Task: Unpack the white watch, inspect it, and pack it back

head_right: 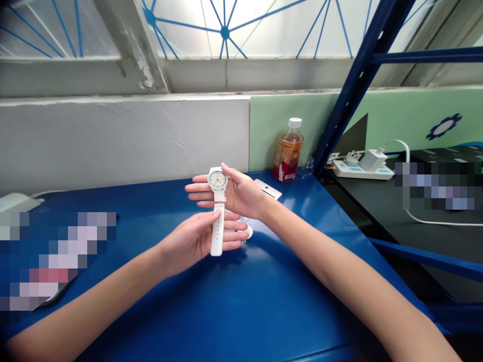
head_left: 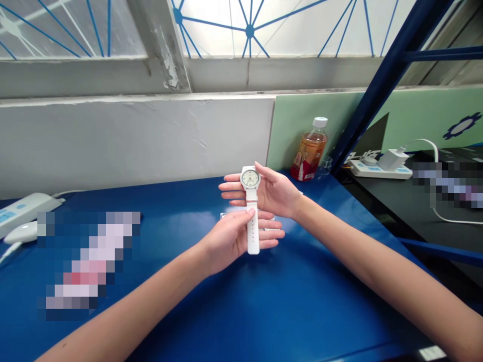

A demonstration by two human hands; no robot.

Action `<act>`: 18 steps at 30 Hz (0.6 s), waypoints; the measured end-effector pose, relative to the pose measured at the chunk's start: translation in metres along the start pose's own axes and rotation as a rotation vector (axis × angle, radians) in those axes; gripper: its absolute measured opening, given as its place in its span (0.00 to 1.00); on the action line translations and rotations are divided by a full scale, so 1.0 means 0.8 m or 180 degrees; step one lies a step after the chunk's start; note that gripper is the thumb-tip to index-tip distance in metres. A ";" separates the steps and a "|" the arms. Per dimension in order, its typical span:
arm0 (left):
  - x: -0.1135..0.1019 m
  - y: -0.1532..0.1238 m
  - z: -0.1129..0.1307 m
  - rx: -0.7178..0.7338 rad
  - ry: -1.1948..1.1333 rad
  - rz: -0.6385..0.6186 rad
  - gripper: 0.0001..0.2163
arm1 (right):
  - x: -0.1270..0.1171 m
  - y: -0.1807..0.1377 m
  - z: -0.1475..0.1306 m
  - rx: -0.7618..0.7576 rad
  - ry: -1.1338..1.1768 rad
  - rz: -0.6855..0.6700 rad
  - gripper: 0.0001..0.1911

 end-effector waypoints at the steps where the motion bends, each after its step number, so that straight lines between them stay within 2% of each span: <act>1: 0.000 0.000 0.000 -0.0007 0.0004 0.0012 0.16 | 0.000 0.000 0.000 -0.0002 0.0007 0.0001 0.35; 18: 0.000 0.001 0.001 0.0014 0.0047 -0.0022 0.15 | 0.003 -0.002 -0.001 -0.0020 0.0025 -0.0136 0.33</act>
Point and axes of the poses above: each hand's wrist, its own y-axis towards the middle knuckle, its own x-axis out of the palm, z = x × y, the point moved 4 cm from there along y, towards the middle knuckle, and after that the axes turned 2 degrees about x, right-handed, at the moved point
